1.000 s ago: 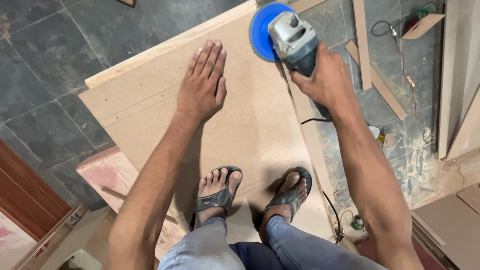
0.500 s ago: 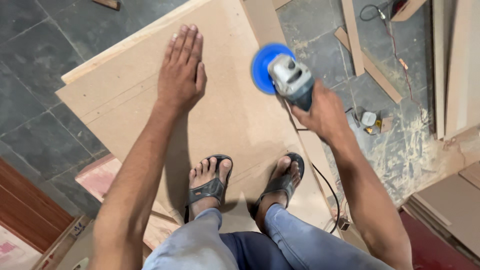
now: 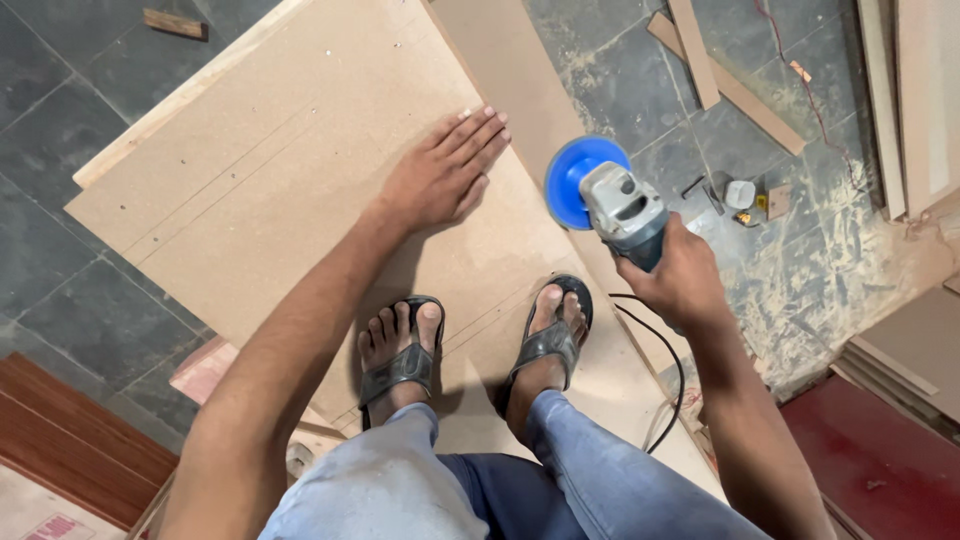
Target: The person uses an angle grinder with a sanding disc to smooth the surface and edges of a large wooden board. They move the tool across the board and along its edges while holding the board steady with the other hand.
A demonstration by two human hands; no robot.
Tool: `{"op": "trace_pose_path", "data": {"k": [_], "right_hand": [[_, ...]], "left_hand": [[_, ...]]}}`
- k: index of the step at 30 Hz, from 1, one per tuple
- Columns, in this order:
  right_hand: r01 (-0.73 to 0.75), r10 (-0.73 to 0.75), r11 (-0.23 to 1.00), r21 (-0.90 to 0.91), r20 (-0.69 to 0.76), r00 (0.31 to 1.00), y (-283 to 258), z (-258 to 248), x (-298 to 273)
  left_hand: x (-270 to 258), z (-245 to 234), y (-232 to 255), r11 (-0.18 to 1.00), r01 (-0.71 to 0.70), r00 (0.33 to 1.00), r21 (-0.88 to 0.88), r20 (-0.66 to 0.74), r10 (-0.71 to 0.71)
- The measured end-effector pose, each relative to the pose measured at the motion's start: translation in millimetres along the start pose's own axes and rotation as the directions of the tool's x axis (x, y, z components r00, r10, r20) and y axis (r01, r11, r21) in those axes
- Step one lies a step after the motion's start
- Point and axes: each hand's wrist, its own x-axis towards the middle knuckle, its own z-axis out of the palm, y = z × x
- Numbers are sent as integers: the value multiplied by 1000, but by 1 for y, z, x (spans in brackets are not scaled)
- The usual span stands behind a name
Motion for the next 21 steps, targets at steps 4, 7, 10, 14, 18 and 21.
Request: {"op": "trace_pose_path", "data": {"k": [4, 7, 10, 14, 18, 21], "right_hand": [[92, -91, 994, 61, -12, 996, -17, 8, 16], [173, -173, 985, 19, -9, 985, -37, 12, 37], [210, -210, 978, -15, -2, 978, -63, 12, 65], [250, -250, 968, -19, 13, 968, -102, 9, 104], [346, -346, 938, 5, -44, 937, -138, 4, 151], [355, -355, 935, -19, -56, 933, -160, -2, 182]], "left_hand": [[-11, -17, -37, 983, 179, 974, -34, -136, -182], [-46, -39, -65, 946, 325, 911, -23, -260, -319], [-72, -54, -66, 917, 398, 867, -7, -324, -379], [-88, -59, -57, 897, 438, 816, -50, -396, -421], [-85, -58, -61, 891, 449, 805, -64, -404, -435], [-86, -59, -62, 891, 450, 800, -61, -415, -432]]}}
